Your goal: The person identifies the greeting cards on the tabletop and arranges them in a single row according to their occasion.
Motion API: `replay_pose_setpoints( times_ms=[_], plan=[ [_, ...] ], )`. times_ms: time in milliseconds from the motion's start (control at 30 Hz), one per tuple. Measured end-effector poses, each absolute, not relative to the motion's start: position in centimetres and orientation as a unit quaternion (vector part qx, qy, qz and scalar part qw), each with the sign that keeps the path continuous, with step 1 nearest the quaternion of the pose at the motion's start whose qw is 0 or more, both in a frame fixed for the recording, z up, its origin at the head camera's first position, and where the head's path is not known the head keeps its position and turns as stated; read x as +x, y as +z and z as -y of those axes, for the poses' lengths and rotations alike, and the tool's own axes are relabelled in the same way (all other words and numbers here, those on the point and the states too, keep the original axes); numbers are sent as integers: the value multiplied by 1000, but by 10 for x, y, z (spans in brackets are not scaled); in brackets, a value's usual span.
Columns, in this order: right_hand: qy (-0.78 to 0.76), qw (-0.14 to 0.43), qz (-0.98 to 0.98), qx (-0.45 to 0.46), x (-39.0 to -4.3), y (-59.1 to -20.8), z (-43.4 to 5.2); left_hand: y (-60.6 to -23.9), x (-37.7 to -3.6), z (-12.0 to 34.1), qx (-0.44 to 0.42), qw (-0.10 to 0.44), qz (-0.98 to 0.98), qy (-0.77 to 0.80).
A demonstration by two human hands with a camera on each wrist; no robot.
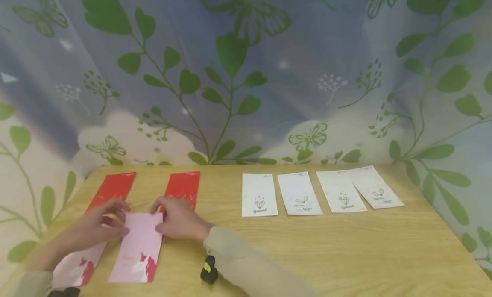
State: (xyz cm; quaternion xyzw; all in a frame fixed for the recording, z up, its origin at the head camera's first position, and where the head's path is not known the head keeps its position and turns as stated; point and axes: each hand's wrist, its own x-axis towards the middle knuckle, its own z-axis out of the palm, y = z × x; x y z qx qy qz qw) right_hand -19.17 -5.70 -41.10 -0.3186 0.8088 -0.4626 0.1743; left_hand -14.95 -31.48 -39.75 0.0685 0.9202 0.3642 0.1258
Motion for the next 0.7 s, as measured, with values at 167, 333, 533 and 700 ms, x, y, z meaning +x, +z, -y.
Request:
replay_pose_setpoints(
  times_ms=[167, 333, 533, 700],
  plan=[
    [-406, 136, -846, -317, -191, -410, 69, -399, -144, 334, 68, 71, -956, 278],
    [-388, 134, -862, -297, -188, -411, 79, -400, -137, 344, 59, 92, -966, 234],
    [-363, 141, -878, -277, -185, -415, 89, -406, -136, 346, 40, 124, -967, 219],
    [-338, 130, -889, -280, -186, -414, 93, -407, -138, 347, 36, 123, -968, 215]
  ],
)
